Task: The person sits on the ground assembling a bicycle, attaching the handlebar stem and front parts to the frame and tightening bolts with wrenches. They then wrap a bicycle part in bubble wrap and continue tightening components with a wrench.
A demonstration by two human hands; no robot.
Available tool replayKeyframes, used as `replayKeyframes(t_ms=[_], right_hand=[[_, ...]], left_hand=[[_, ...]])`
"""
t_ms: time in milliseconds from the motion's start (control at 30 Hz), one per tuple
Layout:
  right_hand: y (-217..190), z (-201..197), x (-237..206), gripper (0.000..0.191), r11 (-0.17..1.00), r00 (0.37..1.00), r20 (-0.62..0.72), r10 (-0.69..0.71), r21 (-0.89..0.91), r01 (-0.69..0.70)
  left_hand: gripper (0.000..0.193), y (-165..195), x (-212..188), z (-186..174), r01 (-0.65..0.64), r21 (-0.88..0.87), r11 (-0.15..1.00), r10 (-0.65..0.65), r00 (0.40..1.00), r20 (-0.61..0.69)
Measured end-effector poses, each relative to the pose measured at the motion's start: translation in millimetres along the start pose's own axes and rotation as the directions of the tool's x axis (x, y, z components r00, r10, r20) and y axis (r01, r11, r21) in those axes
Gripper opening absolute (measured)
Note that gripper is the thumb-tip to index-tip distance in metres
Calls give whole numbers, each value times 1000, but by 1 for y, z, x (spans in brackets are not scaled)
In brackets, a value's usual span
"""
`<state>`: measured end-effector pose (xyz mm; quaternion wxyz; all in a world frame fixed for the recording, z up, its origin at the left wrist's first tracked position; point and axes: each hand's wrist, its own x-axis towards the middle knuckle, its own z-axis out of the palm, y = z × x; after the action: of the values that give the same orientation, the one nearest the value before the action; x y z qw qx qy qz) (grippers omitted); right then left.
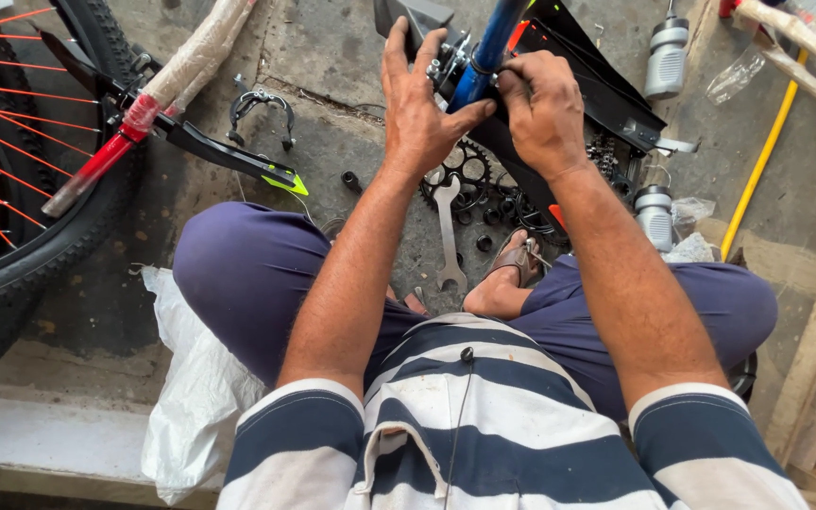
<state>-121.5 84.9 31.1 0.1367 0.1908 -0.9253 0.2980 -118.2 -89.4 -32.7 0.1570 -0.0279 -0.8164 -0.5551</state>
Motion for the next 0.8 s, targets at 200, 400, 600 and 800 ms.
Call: replayKeyframes(t_ms=[200,400,600,800], right_hand=[[3,2,-6,6,982,998,-32,-50,-184,44],[6,0,-9,10,996,1000,2,-28,-90,28],[10,0,-8,7,966,986,40,-159,-198,164],[11,1,-5,8,977,986,-3,-167,-135,165]], left_hand=[[103,-5,0,0,-15,37,999,15,1000,6],[103,-6,-3,2,25,37,999,-26,999,48],[107,-10,-3,-1,-31,31,999,30,999,29],[106,-8,-4,2,-30,11,999,29,999,36]])
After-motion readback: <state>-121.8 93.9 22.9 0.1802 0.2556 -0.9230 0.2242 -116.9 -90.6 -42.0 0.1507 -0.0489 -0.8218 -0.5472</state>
